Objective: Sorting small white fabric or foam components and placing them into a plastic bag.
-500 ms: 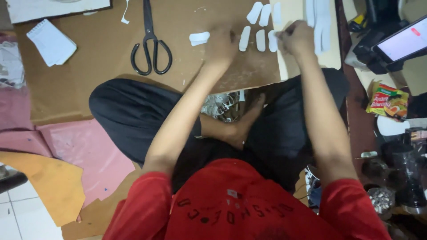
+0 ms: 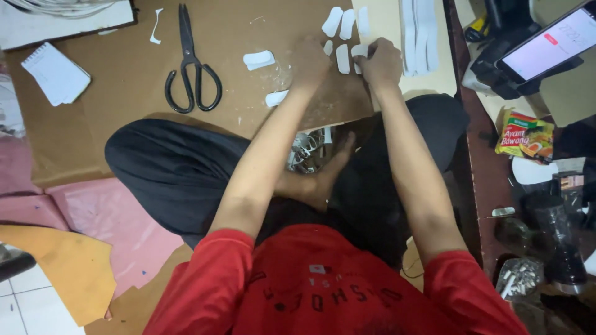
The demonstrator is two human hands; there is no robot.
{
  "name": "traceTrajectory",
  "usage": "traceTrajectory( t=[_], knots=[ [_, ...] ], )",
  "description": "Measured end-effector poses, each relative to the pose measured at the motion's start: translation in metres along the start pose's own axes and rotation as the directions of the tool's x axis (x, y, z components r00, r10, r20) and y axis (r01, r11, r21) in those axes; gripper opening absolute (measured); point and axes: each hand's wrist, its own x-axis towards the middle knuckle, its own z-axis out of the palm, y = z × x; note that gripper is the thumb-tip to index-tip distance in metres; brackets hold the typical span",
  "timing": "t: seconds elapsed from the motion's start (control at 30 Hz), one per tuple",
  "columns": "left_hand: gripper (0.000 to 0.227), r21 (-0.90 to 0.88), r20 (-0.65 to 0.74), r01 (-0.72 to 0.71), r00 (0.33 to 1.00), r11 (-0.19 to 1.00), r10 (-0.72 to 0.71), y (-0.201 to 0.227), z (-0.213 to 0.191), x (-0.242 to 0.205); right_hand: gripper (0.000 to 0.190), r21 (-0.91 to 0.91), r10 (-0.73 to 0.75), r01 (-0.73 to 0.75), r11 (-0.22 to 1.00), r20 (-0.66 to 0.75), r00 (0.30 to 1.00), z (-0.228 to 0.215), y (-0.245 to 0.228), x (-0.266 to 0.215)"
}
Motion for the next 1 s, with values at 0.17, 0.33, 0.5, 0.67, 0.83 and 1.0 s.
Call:
traceTrajectory(
  t=[0.17, 0.33, 0.5, 0.67, 0.83, 1.0],
  knots=[
    [0.029, -0.497, 0.289, 0.347, 0.930, 0.795, -0.226, -0.020, -0.004, 0.015, 0.024, 0.003, -0.043, 0.043, 0.999, -0.013, 0.999, 0.015, 0.010, 0.002],
    [0.014, -0.653, 0.571, 0.618, 0.781, 0.438, -0.250, 0.008, -0.101, 0.008, 0.024, 0.048, -0.097, 0.098, 0.994, -0.031, 0.995, 0.013, -0.001, -0.002],
    [0.019, -0.742, 0.618, 0.637, 0.771, 0.209, -0.154, -0.009, -0.154, -0.017, 0.033, 0.319, -0.025, 0.020, 0.948, 0.013, 1.000, 0.001, -0.004, -0.005],
    [0.028, -0.662, 0.748, 0.723, 0.654, -0.196, -0.115, -0.048, -0.141, -0.041, 0.031, 0.677, -0.124, -0.074, 0.733, 0.240, 0.963, -0.017, -0.080, -0.034],
    [0.029, -0.704, 0.679, 0.621, 0.731, -0.345, -0.067, -0.057, -0.137, -0.066, 0.039, 0.745, -0.139, -0.163, 0.647, 0.326, 0.935, 0.005, -0.140, -0.069],
    [0.028, -0.652, 0.623, 0.565, 0.779, -0.506, 0.067, -0.059, -0.157, -0.077, 0.037, 0.449, -0.251, 0.194, 0.872, 0.071, 0.965, 0.011, -0.165, -0.090]
  ],
)
